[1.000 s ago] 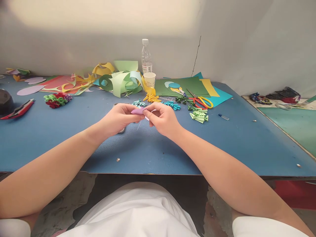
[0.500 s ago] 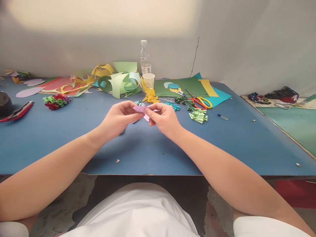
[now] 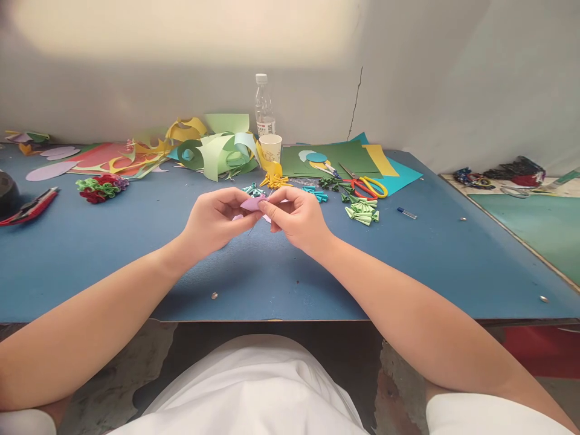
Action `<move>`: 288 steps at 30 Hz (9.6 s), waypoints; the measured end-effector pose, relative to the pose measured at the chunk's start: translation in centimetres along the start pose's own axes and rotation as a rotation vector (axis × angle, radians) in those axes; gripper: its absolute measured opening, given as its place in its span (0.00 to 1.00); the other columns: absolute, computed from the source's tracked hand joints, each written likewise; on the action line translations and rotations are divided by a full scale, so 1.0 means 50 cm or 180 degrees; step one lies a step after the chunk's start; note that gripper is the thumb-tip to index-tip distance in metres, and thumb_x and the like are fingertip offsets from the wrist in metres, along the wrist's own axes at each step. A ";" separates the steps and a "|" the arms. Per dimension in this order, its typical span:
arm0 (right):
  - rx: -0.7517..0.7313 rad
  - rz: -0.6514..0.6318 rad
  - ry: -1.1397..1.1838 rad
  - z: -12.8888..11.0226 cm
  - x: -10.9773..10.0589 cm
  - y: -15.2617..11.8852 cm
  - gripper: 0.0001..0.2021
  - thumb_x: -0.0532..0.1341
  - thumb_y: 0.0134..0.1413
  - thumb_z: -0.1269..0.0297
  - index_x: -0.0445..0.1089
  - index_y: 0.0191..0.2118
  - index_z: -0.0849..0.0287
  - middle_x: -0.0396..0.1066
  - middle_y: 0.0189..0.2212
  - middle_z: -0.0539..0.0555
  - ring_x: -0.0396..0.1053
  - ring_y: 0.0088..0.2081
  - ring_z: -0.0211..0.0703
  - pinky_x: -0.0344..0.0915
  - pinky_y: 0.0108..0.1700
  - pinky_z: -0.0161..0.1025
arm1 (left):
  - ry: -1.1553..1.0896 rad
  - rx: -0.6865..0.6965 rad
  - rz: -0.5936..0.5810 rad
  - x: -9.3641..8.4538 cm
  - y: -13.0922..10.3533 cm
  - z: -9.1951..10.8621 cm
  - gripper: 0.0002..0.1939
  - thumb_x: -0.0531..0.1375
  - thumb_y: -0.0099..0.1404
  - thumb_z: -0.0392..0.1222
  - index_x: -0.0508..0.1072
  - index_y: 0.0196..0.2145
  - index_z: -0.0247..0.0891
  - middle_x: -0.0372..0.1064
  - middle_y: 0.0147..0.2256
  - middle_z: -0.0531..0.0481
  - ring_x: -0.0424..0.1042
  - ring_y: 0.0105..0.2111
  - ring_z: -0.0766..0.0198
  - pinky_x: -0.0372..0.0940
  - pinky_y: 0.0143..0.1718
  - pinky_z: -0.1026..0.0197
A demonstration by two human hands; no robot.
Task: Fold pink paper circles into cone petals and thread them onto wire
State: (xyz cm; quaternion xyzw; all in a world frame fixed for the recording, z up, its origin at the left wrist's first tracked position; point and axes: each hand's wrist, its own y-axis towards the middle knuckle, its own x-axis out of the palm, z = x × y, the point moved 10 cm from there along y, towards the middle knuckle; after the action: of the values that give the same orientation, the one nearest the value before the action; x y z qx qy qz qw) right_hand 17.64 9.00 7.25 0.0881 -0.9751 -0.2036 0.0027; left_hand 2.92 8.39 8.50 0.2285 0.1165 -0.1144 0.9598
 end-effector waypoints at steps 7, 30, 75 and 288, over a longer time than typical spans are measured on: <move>-0.0146 0.0019 0.0108 -0.016 0.005 -0.002 0.19 0.75 0.50 0.47 0.70 0.28 0.55 0.70 0.27 0.47 0.68 0.22 0.36 0.67 0.24 0.39 | -0.0004 0.0137 0.0015 0.003 -0.004 0.007 0.11 0.70 0.63 0.47 0.77 0.33 0.38 0.74 0.31 0.49 0.71 0.31 0.64 0.66 0.32 0.60; -0.0248 0.0251 0.0083 -0.006 -0.010 -0.002 0.13 0.77 0.50 0.57 0.77 0.37 0.54 0.78 0.33 0.51 0.75 0.36 0.44 0.75 0.38 0.44 | 0.0056 0.0178 -0.0152 0.012 0.001 0.004 0.10 0.69 0.65 0.46 0.74 0.34 0.39 0.72 0.32 0.50 0.72 0.33 0.62 0.67 0.35 0.59; -0.0097 0.0457 -0.0250 -0.020 -0.016 -0.010 0.13 0.75 0.51 0.54 0.75 0.30 0.56 0.77 0.27 0.51 0.74 0.30 0.42 0.73 0.33 0.42 | 0.0349 0.0241 0.0130 -0.010 0.003 -0.002 0.09 0.69 0.66 0.46 0.80 0.31 0.40 0.73 0.26 0.52 0.63 0.26 0.67 0.60 0.28 0.60; -0.0442 -0.0611 -0.0137 -0.009 0.028 0.001 0.10 0.71 0.61 0.54 0.80 0.39 0.55 0.76 0.32 0.51 0.73 0.31 0.40 0.71 0.32 0.39 | -0.1704 -0.1246 -0.1235 0.055 0.002 -0.090 0.09 0.73 0.62 0.44 0.81 0.32 0.35 0.74 0.31 0.49 0.72 0.34 0.65 0.63 0.39 0.59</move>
State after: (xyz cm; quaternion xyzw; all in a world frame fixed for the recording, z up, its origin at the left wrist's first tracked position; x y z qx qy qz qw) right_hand 16.27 8.65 7.64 0.1762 -0.9456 -0.2718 -0.0316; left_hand 4.76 10.11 3.87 -0.0233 -0.0776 -0.3250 0.9422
